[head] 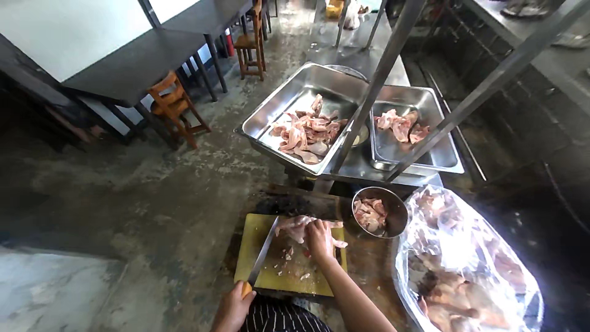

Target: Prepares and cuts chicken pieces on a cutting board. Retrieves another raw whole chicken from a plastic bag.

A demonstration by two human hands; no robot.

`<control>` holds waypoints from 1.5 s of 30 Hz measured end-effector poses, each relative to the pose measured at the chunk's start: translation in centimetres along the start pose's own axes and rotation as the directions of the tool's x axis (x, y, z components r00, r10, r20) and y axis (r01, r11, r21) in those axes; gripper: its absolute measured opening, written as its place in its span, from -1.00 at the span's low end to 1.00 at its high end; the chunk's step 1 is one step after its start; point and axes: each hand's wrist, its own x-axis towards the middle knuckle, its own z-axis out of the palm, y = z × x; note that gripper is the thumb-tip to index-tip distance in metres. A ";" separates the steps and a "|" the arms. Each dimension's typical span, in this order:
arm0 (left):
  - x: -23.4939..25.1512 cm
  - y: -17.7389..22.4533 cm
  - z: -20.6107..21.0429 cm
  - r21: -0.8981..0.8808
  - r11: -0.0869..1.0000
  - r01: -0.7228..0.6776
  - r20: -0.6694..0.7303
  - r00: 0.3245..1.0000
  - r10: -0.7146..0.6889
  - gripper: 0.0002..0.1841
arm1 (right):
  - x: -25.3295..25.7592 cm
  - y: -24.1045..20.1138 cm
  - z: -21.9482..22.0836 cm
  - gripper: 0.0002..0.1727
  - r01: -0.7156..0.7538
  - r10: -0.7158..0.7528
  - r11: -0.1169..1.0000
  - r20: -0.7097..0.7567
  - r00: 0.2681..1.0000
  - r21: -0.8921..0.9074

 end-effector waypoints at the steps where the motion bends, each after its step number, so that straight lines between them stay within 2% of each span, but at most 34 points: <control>1: -0.2 0.1 0.0 -0.020 1.000 -0.005 0.004 1.000 0.005 -0.46 | -0.1 0.0 0.1 -0.83 0.000 0.000 1.000 0.006 1.000 -0.012; 6: -0.9 0.6 0.2 -0.041 0.999 -0.033 0.083 0.996 0.036 -0.45 | -0.7 -0.2 -0.3 -0.74 0.010 -0.009 1.000 0.085 0.996 -0.011; 12: -0.6 0.3 1.0 -0.004 0.998 -0.062 0.156 0.986 0.062 -0.42 | -1.9 -1.6 -2.1 -0.77 -0.107 0.097 0.994 0.224 0.970 0.035; 16: -0.4 0.6 0.9 0.065 0.995 -0.071 0.211 0.976 0.056 -0.38 | -1.2 -2.6 -1.6 -0.66 -0.300 0.268 0.952 0.322 0.908 0.055; 18: -0.4 0.9 0.7 0.105 0.992 -0.072 0.231 0.972 0.046 -0.38 | -0.9 -3.1 -1.1 -0.62 -0.351 0.304 0.932 0.328 0.895 0.094; 22: -0.6 1.5 0.3 0.141 0.987 -0.071 0.216 0.975 0.040 -0.41 | -0.6 -4.0 -0.6 -0.62 -0.346 0.270 0.920 0.346 0.899 0.183; 26: -0.6 1.8 0.0 0.165 0.984 -0.065 0.197 0.980 0.032 -0.45 | -1.4 -5.4 0.1 -0.71 -0.271 0.126 0.905 0.403 0.906 0.326; 29: -0.1 0.8 -0.6 0.185 0.980 -0.075 0.166 0.985 0.044 -0.49 | -3.5 -6.1 -3.1 -0.76 -0.252 0.118 0.869 0.318 0.941 0.426; 31: 0.0 -0.1 -0.8 0.199 0.977 -0.071 0.181 0.983 0.035 -0.47 | -5.5 -4.8 -6.1 -0.76 -0.239 0.109 0.898 0.340 0.934 0.370; 34: -0.4 -0.1 -1.0 0.232 0.971 -0.048 0.156 0.988 0.011 -0.48 | -9.7 0.9 -7.0 -0.74 -0.299 0.165 0.928 0.474 0.865 0.224; 37: -0.8 0.3 -1.0 0.241 0.970 -0.034 0.113 0.994 0.007 -0.49 | -15.3 6.9 -4.9 -0.70 -0.395 0.283 0.919 0.665 0.691 0.019; 39: -1.0 0.3 -0.9 0.251 0.967 -0.038 0.089 0.996 0.016 -0.48 | -18.7 8.8 -3.6 -0.61 -0.359 0.369 0.916 0.725 0.582 -0.178; 41: -1.1 0.4 -0.7 0.239 0.970 -0.043 0.080 0.996 0.024 -0.47 | -19.8 8.9 -3.7 -0.40 -0.283 0.399 0.915 0.748 0.531 -0.287; 42: -1.2 0.5 -0.6 0.234 0.971 -0.041 0.087 0.996 0.021 -0.47 | -19.2 8.3 -4.2 -0.33 -0.267 0.393 0.919 0.742 0.543 -0.291; 43: -1.4 0.6 -0.4 0.235 0.971 -0.045 0.092 0.996 0.024 -0.47 | -18.1 7.2 -5.0 -0.38 -0.290 0.385 0.922 0.703 0.598 -0.258; 45: -1.4 1.2 -0.2 0.247 0.966 -0.073 0.094 0.994 0.051 -0.48 | -14.3 4.5 -7.0 -0.54 -0.335 0.367 0.929 0.531 0.764 -0.159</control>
